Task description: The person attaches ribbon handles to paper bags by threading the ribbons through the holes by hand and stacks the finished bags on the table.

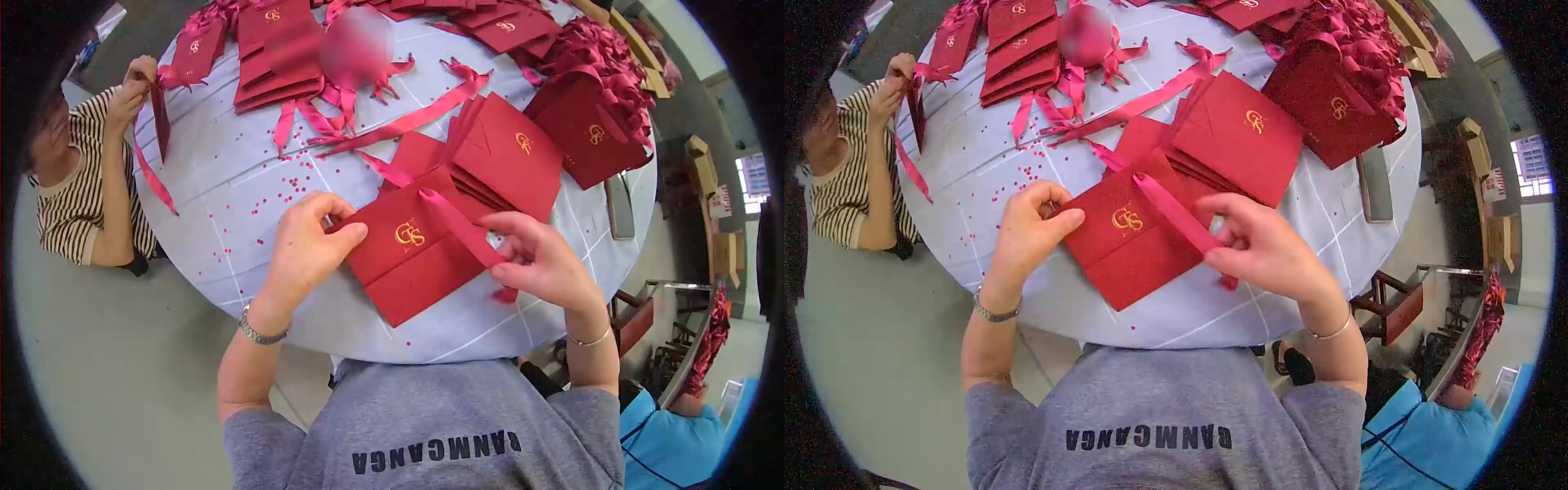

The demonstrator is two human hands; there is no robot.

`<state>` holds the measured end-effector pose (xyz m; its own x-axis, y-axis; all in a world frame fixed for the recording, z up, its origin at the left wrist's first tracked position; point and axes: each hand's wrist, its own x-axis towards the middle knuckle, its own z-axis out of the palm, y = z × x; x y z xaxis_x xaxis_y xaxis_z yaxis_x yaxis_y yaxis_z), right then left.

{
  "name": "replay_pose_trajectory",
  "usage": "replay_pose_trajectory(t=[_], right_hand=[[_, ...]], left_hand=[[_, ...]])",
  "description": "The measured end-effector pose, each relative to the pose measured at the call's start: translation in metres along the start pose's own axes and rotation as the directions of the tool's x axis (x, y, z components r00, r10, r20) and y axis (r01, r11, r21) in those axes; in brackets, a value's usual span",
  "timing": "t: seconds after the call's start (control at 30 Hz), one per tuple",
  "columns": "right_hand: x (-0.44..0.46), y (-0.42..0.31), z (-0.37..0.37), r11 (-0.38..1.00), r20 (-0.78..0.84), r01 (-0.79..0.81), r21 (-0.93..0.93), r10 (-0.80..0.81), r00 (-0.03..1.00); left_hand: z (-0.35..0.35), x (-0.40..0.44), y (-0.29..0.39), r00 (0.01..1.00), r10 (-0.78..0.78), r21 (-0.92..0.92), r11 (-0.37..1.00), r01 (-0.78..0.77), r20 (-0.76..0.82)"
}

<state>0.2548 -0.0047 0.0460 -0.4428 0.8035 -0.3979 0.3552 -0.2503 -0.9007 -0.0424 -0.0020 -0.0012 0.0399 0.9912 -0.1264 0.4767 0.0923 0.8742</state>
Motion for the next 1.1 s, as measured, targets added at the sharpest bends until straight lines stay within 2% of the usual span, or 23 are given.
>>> replay_pose_trajectory(t=[0.03, 0.13, 0.17, 0.23, 0.3, 0.43, 0.53, 0.6, 0.73, 0.8, 0.9, 0.93, 0.97, 1.03, 1.07, 1.1], right_hand=[[-0.008, 0.006, -0.003, 1.000, -0.001, -0.007, 0.003, 0.007, 1.000], [-0.027, 0.029, -0.016, 0.979, 0.010, -0.041, 0.202, 0.039, 0.999], [-0.032, 0.034, -0.019, 0.977, 0.001, -0.047, 0.209, 0.047, 0.999], [-0.042, 0.046, -0.022, 0.970, 0.005, -0.025, 0.243, 0.024, 1.000], [-0.047, 0.053, -0.018, 0.962, -0.056, 0.033, 0.272, -0.019, 0.998], [-0.057, 0.061, -0.018, 0.929, -0.114, 0.109, 0.354, -0.073, 0.991], [-0.058, 0.068, -0.011, 0.925, -0.216, 0.102, 0.365, -0.022, 0.976], [-0.054, 0.077, -0.008, 0.884, -0.366, 0.228, 0.407, -0.071, 0.928], [-0.060, 0.081, -0.011, 0.830, -0.298, 0.255, 0.495, -0.113, 0.948], [-0.067, 0.076, -0.010, 0.874, -0.126, 0.054, 0.483, 0.008, 0.992], [-0.067, 0.082, -0.001, 0.834, -0.091, 0.036, 0.551, 0.017, 0.996], [-0.066, 0.088, -0.001, 0.785, -0.056, 0.077, 0.615, -0.055, 0.997], [-0.066, 0.089, 0.000, 0.785, -0.041, 0.071, 0.615, -0.058, 0.997], [-0.070, 0.088, 0.005, 0.858, -0.125, 0.231, 0.459, -0.195, 0.973], [-0.072, 0.081, 0.006, 0.855, -0.162, 0.249, 0.455, -0.195, 0.967], [-0.071, 0.084, 0.006, 0.856, -0.134, 0.243, 0.457, -0.203, 0.970]], left_hand=[[0.001, -0.001, 0.001, 1.000, -0.024, 0.028, 0.999, 0.024, 0.003], [0.003, 0.000, -0.005, 1.000, 0.011, 0.015, 1.000, -0.011, -0.015], [0.003, 0.002, -0.005, 1.000, 0.011, 0.015, 1.000, -0.011, 0.000], [0.004, 0.002, -0.003, 0.992, -0.111, 0.004, 0.994, 0.111, -0.057], [0.003, 0.003, -0.003, 0.997, -0.061, 0.035, 0.997, 0.062, -0.044], [0.002, 0.003, -0.005, 0.994, -0.100, -0.022, 0.995, 0.099, -0.047], [0.006, 0.004, -0.010, 0.995, -0.077, -0.049, 0.996, 0.074, -0.065], [0.006, 0.006, -0.014, 0.996, -0.035, -0.041, 0.999, 0.031, -0.088], [0.004, 0.006, -0.012, 0.995, -0.062, 0.014, 0.998, 0.064, -0.075], [0.005, 0.007, -0.017, 0.996, -0.054, -0.038, 0.998, 0.051, -0.069], [0.006, 0.007, -0.017, 0.997, -0.050, -0.061, 0.997, 0.046, -0.060], [0.007, 0.007, -0.018, 0.996, -0.057, -0.059, 0.997, 0.053, -0.068], [0.009, 0.007, -0.018, 0.997, -0.045, -0.092, 0.995, 0.038, -0.069], [0.007, 0.006, -0.016, 0.995, -0.046, -0.120, 0.992, 0.035, -0.093], [0.004, 0.007, -0.013, 0.994, -0.108, -0.105, 0.989, 0.105, -0.023], [0.001, 0.007, -0.010, 0.984, -0.170, -0.090, 0.981, 0.174, 0.043]])
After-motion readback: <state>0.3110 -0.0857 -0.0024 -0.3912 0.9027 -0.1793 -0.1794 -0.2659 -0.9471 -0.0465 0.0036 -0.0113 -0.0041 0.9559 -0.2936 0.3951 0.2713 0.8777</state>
